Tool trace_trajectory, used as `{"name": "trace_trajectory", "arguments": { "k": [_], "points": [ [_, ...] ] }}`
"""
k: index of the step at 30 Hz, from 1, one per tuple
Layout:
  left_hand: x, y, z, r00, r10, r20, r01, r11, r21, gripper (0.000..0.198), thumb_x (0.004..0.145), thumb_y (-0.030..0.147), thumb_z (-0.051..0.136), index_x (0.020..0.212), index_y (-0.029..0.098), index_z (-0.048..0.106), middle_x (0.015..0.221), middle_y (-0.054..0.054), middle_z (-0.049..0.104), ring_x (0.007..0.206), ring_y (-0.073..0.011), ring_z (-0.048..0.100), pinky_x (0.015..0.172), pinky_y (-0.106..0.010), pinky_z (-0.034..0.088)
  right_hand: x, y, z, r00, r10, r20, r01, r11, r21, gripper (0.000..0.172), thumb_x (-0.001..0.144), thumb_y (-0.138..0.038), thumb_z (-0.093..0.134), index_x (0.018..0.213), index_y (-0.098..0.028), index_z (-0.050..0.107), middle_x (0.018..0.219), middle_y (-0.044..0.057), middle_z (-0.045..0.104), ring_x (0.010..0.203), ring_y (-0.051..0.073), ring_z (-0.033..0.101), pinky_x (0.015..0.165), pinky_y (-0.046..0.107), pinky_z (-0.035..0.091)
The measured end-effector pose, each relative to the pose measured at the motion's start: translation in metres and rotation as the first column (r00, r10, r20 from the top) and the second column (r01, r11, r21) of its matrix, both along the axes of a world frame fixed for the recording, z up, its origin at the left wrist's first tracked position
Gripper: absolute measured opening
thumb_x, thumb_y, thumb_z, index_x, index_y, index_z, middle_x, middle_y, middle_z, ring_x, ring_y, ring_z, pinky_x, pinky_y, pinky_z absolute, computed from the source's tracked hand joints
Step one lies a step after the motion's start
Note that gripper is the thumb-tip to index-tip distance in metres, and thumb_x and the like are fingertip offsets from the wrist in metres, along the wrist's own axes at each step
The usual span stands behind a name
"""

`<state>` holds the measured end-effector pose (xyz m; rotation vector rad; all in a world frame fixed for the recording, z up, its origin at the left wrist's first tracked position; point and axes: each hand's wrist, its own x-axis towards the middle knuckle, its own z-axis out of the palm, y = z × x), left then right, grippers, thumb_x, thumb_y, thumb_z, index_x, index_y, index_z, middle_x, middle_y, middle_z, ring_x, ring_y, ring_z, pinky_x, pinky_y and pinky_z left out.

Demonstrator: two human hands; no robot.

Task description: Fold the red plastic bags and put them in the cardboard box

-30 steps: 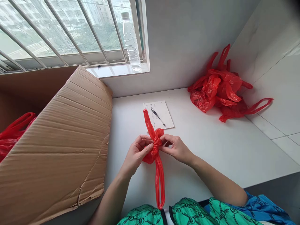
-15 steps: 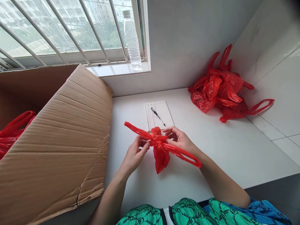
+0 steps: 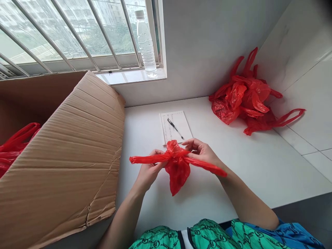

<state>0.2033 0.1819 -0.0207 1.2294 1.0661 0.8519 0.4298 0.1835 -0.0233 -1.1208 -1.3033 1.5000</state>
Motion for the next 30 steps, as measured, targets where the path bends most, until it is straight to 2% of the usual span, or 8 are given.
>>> {"name": "trace_trajectory", "arguments": {
  "k": [6,10,14,17,20,25,27,30],
  "points": [
    [-0.004,-0.002,-0.004,0.981,0.001,-0.194,0.009,0.999,0.047,0.027,0.087,0.044,0.065,0.091,0.02,0.051,0.085,0.001,0.061,0.074,-0.0143,0.058,0.065,-0.024,0.044,0.005,0.005,-0.005,0.993,-0.078,0.088,0.073,0.996,0.061,0.027,0.079,-0.032,0.072,0.104,-0.024,0.067,0.081,-0.002,0.057,0.066,0.011,0.053,0.063,0.028,0.049],
    [-0.012,-0.002,-0.008,0.9,-0.057,-0.432,0.095,0.993,0.065,0.025,0.092,0.045,0.056,0.099,0.022,0.051,0.087,-0.001,0.065,0.073,-0.0168,0.058,0.064,-0.027,0.044,0.005,0.005,-0.003,0.958,0.047,0.283,-0.088,0.987,0.131,0.023,0.081,-0.032,0.07,0.102,-0.024,0.069,0.099,0.002,0.067,0.087,0.016,0.062,0.081,0.034,0.051],
    [-0.017,0.002,-0.005,0.886,0.108,-0.451,0.063,0.936,0.347,0.019,0.09,0.03,0.058,0.107,0.023,0.054,0.106,-0.004,0.062,0.093,-0.0192,0.06,0.077,-0.031,0.049,0.005,0.004,-0.002,0.967,-0.083,0.242,0.015,0.962,0.271,0.021,0.092,-0.036,0.056,0.106,-0.025,0.067,0.11,0.004,0.066,0.102,0.019,0.063,0.089,0.037,0.051],
    [-0.016,0.001,-0.004,0.915,0.306,-0.264,-0.07,0.763,0.643,0.021,0.09,0.018,0.053,0.11,0.021,0.055,0.114,-0.007,0.059,0.109,-0.0216,0.057,0.092,-0.038,0.048,-0.004,0.001,-0.006,0.939,-0.151,0.309,0.013,0.913,0.407,0.031,0.093,-0.043,0.055,0.12,-0.028,0.062,0.129,0.006,0.06,0.121,0.022,0.055,0.102,0.042,0.047],
    [-0.012,-0.005,-0.004,0.918,0.385,-0.095,-0.145,0.55,0.822,0.019,0.09,0.015,0.05,0.107,0.02,0.058,0.107,-0.008,0.061,0.106,-0.0222,0.058,0.097,-0.045,0.048,-0.019,-0.005,-0.014,0.845,-0.052,0.533,-0.227,0.866,0.445,0.061,0.091,-0.051,0.056,0.145,-0.027,0.042,0.153,0.008,0.039,0.142,0.026,0.034,0.116,0.048,0.032],
    [-0.005,-0.012,-0.003,0.848,0.515,-0.127,0.002,0.236,0.972,0.024,0.083,0.01,0.058,0.103,0.024,0.061,0.097,-0.004,0.067,0.096,-0.0214,0.062,0.098,-0.048,0.046,-0.036,-0.009,-0.032,0.634,-0.012,0.773,-0.445,0.812,0.378,0.078,0.094,-0.058,0.045,0.156,-0.019,0.018,0.162,0.008,0.017,0.15,0.025,0.011,0.122,0.051,0.016],
    [-0.002,-0.009,-0.005,0.79,0.544,-0.283,0.14,0.29,0.947,0.027,0.084,0.009,0.058,0.105,0.025,0.062,0.098,-0.003,0.069,0.099,-0.0211,0.062,0.103,-0.048,0.042,-0.037,-0.009,-0.036,0.597,-0.006,0.802,-0.463,0.814,0.35,0.081,0.094,-0.061,0.042,0.157,-0.018,0.013,0.163,0.008,0.012,0.151,0.024,0.008,0.122,0.05,0.014],
    [0.001,-0.003,-0.013,0.617,0.47,-0.631,0.363,0.542,0.758,0.031,0.09,0.011,0.051,0.115,0.027,0.061,0.105,-0.003,0.069,0.102,-0.0211,0.062,0.108,-0.05,0.034,-0.035,-0.007,-0.037,0.577,0.021,0.817,-0.48,0.817,0.318,0.085,0.093,-0.065,0.04,0.157,-0.016,0.012,0.163,0.009,0.009,0.151,0.023,0.006,0.123,0.048,0.013]
  ]
}}
